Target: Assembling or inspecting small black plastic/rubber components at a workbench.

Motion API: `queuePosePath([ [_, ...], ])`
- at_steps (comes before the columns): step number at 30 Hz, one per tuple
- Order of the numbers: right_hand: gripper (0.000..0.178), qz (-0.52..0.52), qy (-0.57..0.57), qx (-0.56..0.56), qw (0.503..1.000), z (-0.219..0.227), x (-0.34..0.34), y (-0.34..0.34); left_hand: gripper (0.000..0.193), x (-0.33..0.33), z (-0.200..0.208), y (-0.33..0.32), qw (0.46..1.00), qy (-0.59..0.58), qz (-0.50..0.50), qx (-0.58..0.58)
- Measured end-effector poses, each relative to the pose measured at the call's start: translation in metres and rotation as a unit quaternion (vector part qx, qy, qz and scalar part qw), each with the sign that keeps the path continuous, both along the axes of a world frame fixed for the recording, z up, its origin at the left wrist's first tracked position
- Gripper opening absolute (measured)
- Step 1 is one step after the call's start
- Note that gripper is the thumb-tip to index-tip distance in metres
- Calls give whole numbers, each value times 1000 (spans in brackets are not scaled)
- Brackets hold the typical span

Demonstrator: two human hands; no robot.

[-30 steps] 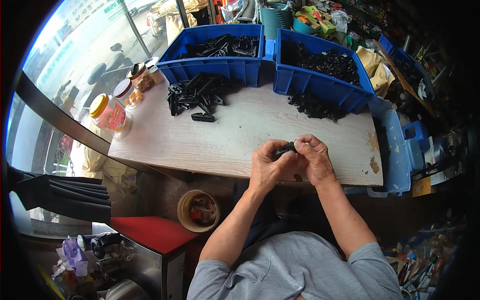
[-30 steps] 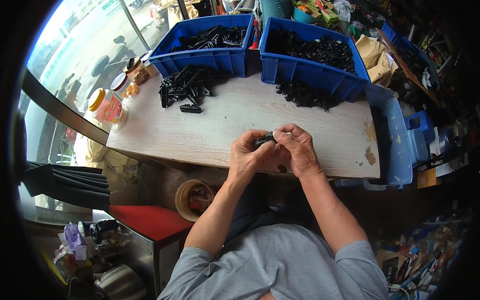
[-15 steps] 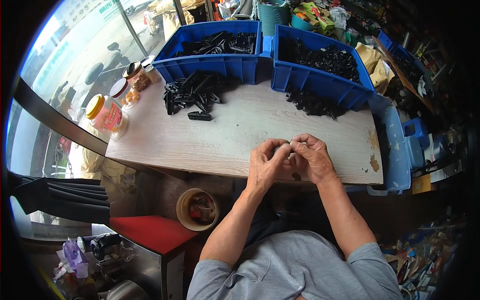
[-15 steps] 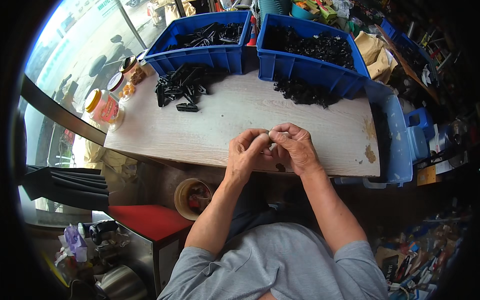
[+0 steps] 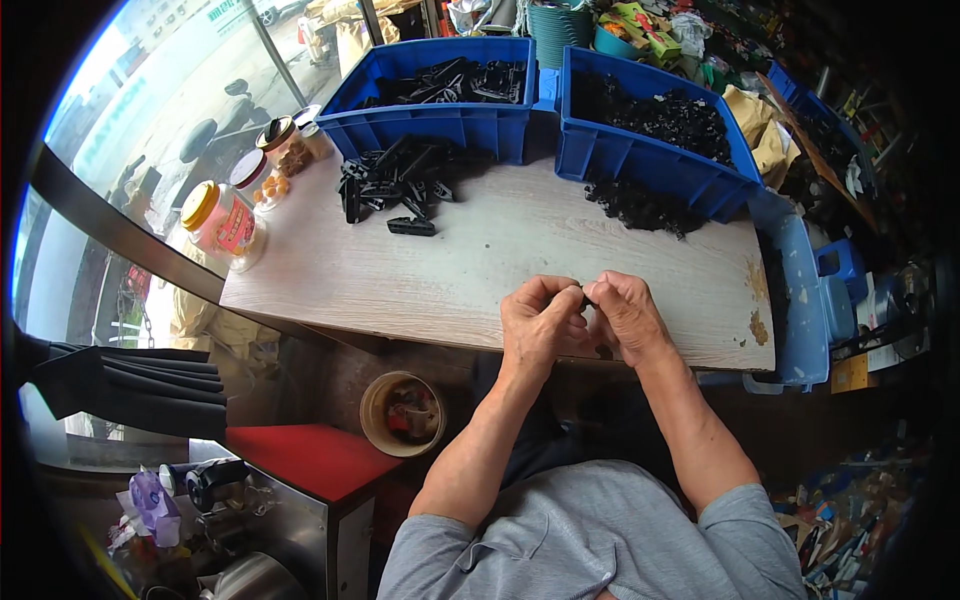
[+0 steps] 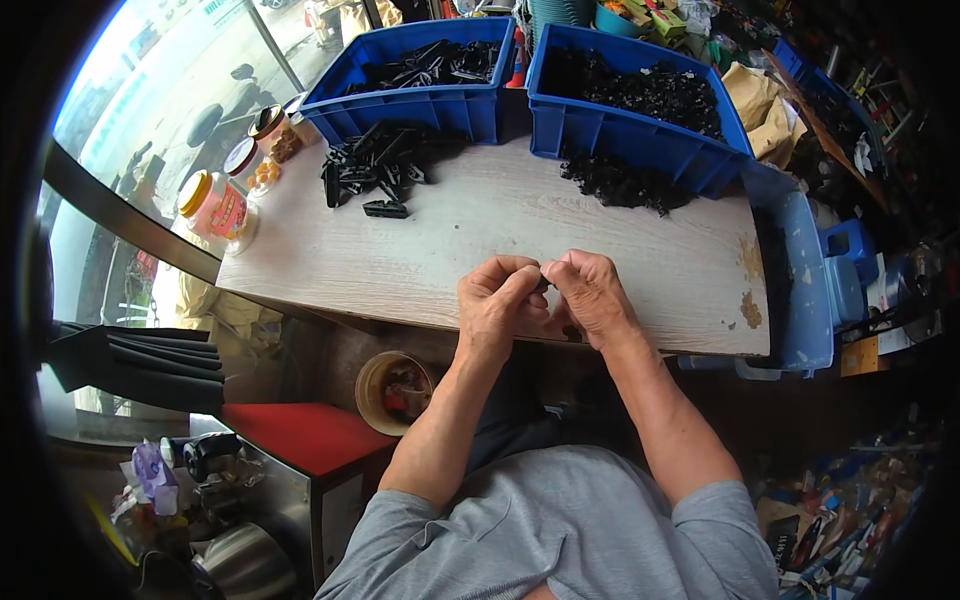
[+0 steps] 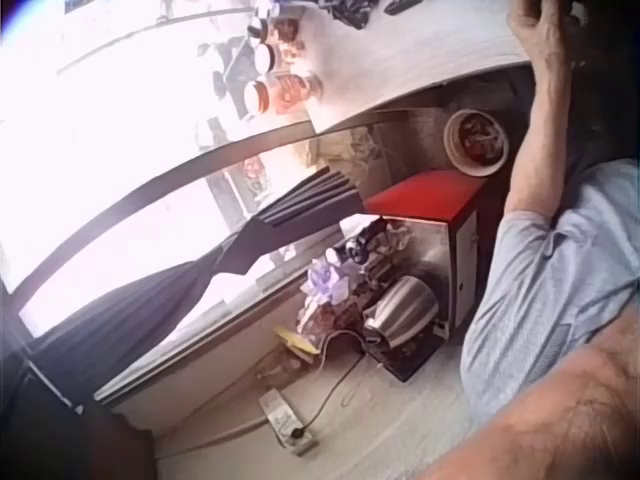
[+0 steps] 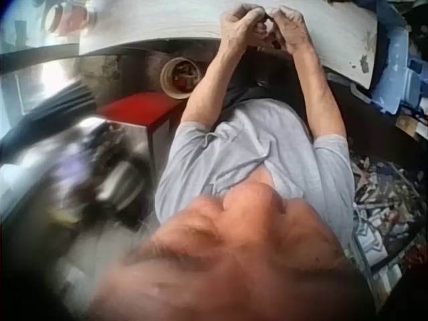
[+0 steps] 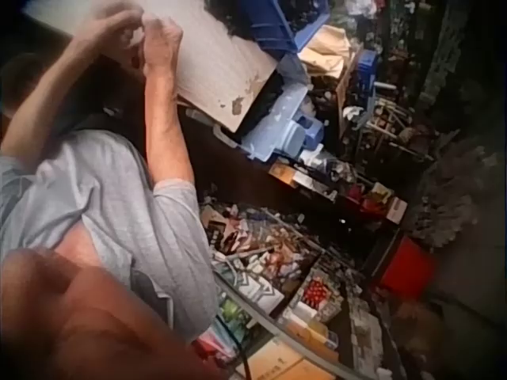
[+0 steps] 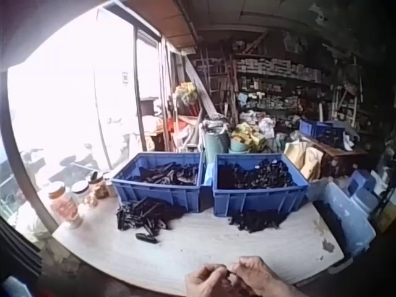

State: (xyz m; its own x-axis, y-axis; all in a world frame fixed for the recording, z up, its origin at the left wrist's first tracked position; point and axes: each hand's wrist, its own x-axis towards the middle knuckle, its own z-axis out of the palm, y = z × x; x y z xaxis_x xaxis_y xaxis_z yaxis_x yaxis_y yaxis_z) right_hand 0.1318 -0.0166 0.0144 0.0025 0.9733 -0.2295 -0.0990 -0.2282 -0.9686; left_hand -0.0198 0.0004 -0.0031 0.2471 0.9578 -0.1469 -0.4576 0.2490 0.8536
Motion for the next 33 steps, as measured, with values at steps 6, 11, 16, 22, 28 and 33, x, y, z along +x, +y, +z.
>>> queuePosePath([
  [6,30,-60,-1,47,997,-11,-4,-5,17,-1,-5,3,999,-2,-47,16],
  [11,27,-96,57,46,993,-8,13,-12,22,-20,-5,16,907,307,131,258],
  [16,29,-271,65,39,959,0,68,-15,23,-103,-3,88,625,635,325,317],
  [22,38,-515,47,-1,856,5,154,-15,27,-114,-13,101,612,683,259,304],
  [28,32,-409,-57,-56,909,-3,156,4,19,-101,-21,93,622,651,195,389],
  [33,30,-353,-150,-114,916,5,145,32,14,-96,-19,94,626,633,212,403],
])
